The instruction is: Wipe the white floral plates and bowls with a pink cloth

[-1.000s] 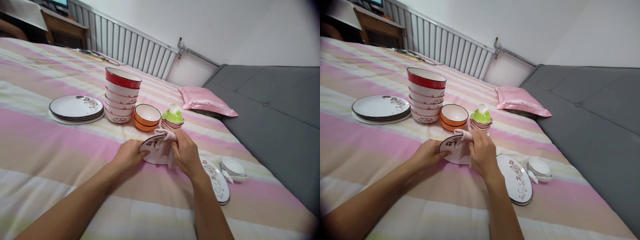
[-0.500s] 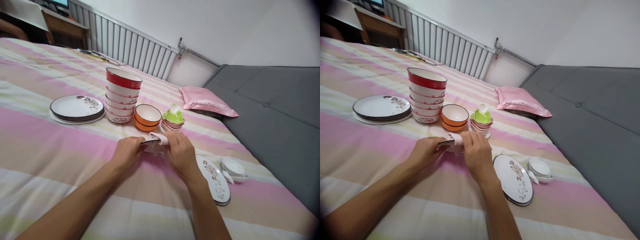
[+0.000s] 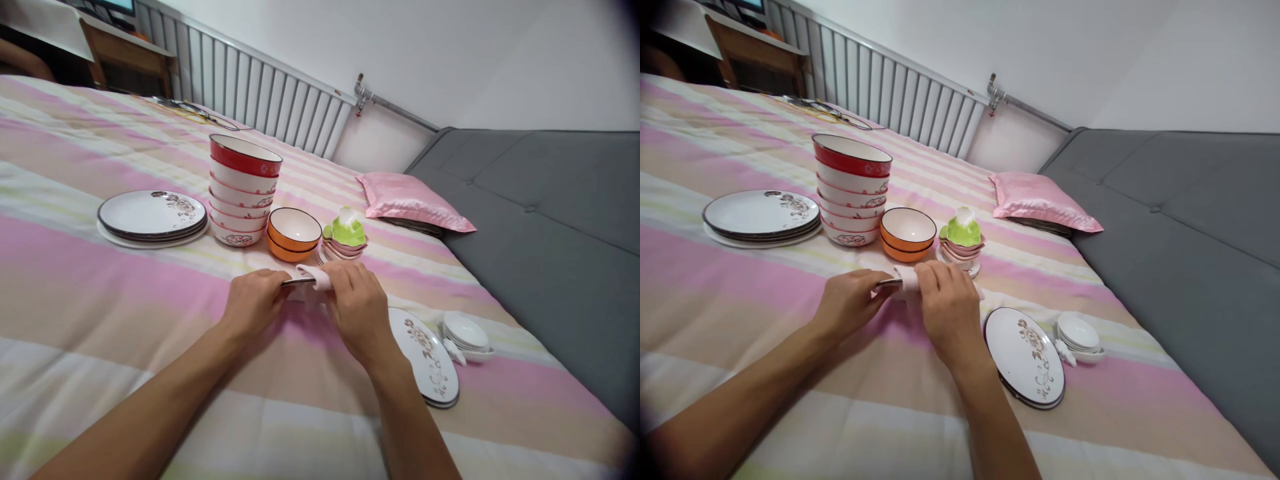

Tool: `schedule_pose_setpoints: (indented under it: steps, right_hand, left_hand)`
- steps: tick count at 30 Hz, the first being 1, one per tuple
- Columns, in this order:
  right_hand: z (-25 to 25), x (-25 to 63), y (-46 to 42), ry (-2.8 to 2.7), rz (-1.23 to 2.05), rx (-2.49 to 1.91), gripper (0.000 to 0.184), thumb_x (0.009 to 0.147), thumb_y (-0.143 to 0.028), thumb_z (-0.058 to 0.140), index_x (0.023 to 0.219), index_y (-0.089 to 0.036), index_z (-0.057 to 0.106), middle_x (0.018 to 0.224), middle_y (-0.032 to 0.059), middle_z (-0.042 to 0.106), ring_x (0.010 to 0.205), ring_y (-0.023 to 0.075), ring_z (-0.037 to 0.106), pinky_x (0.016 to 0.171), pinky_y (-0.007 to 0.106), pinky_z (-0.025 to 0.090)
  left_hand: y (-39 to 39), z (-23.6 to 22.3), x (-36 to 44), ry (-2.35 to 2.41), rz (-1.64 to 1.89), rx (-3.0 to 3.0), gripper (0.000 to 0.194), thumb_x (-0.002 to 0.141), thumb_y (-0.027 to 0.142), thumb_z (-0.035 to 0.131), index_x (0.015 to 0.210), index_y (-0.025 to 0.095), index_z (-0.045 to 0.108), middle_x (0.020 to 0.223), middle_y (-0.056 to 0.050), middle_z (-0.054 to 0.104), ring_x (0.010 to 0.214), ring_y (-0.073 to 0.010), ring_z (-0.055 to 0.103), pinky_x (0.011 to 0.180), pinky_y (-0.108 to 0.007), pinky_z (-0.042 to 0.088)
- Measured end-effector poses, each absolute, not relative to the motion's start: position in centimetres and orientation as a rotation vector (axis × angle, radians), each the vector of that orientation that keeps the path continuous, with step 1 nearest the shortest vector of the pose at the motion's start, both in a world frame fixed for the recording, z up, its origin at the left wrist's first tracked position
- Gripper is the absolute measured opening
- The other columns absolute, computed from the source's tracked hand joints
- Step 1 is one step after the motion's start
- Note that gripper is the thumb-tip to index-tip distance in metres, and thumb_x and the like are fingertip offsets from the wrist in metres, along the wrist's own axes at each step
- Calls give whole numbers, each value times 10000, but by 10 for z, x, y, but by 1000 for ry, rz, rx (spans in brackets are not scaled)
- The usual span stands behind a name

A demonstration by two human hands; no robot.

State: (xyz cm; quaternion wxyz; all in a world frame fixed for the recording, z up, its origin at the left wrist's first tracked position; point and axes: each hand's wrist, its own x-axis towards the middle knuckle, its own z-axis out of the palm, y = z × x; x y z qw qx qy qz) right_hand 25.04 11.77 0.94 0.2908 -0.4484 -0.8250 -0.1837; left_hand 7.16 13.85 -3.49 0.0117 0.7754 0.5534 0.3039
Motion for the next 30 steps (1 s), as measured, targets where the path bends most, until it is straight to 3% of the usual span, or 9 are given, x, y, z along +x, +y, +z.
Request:
schedule_pose_setpoints:
  steps: [4, 10, 18, 23, 26, 30]
  right_hand:
    - [8, 256, 123, -2110, -305, -1159, 250, 853, -101, 398, 1039, -155, 556, 949, 89, 619, 861, 213, 524, 747, 325, 412]
    - [4, 258, 128, -2091, -209, -1130, 273, 827, -88, 372, 1019, -151, 556, 924, 93, 608, 849, 215, 527, 746, 329, 426]
    - [5, 251, 123, -2187, -446, -1162, 212, 910, -151, 369, 998, -163, 561, 944, 89, 640, 820, 206, 521, 701, 319, 388]
    - [5, 243, 117, -2247, -535, -1185, 222, 923, -158, 382, 1038, -179, 571, 998, 76, 648, 863, 208, 513, 712, 323, 360]
    - [5, 244, 118, -2270, -483, -1188, 233, 915, -162, 397, 1064, -188, 575, 1018, 67, 650, 875, 204, 517, 714, 319, 360]
    - [4, 254, 125, -2227, -281, -1167, 256, 865, -123, 434, 1061, -201, 579, 1026, 54, 644, 918, 202, 531, 774, 316, 385]
  left_hand:
    - [139, -32, 71, 1653, 1367, 2410, 185, 857, 268, 516, 901, 233, 692, 765, -21, 674, 750, -170, 580, 629, -262, 392]
    - [140, -27, 71, 1465, 1543, 2582, 180, 882, 238, 502, 897, 214, 680, 701, -21, 631, 691, -154, 527, 618, -257, 388]
    - [137, -28, 73, 1468, 1526, 2682, 185, 897, 241, 485, 903, 238, 670, 688, 4, 647, 687, -134, 528, 614, -245, 383]
    - [135, -28, 76, 1465, 1460, 2719, 246, 903, 217, 444, 775, 215, 655, 635, 0, 613, 650, -133, 499, 571, -252, 357]
    - [135, -29, 75, 1432, 1438, 2660, 216, 881, 207, 461, 778, 217, 651, 658, -6, 614, 682, -139, 513, 595, -251, 371]
    - [137, -29, 74, 1434, 1290, 2476, 169, 820, 216, 529, 936, 239, 650, 836, -16, 648, 813, -157, 570, 684, -249, 417]
